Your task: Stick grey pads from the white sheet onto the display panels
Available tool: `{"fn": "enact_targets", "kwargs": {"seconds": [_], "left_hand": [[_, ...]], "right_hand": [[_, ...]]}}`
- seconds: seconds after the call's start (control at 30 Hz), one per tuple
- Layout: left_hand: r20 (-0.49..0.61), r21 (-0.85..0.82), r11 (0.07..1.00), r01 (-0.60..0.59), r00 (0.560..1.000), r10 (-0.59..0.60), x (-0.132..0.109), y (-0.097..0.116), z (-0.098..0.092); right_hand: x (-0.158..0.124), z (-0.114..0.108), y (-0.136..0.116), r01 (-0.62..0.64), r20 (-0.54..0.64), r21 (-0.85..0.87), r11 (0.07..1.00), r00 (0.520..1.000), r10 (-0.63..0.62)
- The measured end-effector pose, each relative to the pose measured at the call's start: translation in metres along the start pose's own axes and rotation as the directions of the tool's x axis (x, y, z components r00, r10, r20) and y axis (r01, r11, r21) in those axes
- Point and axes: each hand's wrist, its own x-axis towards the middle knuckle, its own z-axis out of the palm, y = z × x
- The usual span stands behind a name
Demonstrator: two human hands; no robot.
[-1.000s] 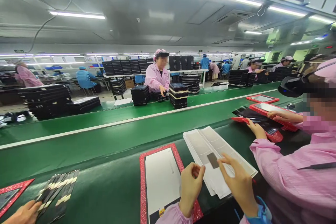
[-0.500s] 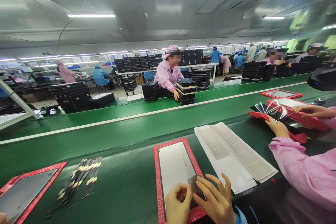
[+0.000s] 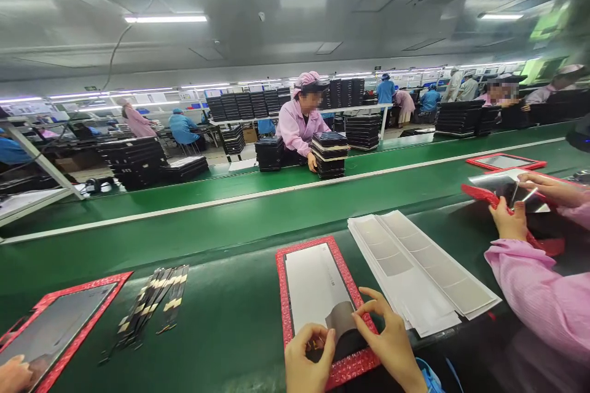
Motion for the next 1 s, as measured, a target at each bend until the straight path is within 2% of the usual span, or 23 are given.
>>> {"fn": "enact_targets", "kwargs": {"seconds": [0.2,0.5,1.0], "left_hand": [[-0.026,0.113,0.992,-0.046,0.998,0.049,-0.001,-0.012,-0.01],[0.055,0.233,0.963,-0.137,0.99,0.127,-0.01,-0.034,-0.009],[0.053,0.202,0.973,-0.112,0.993,0.104,-0.009,-0.036,-0.005]], "right_hand": [[-0.005,-0.009,0.011,-0.138,0.088,0.094,0.986,0.988,0.13],[-0.013,-0.006,0.027,-0.145,0.202,0.131,0.981,0.972,0.116],[-0.013,-0.008,0.022,-0.175,0.213,0.112,0.978,0.966,0.148]]}}
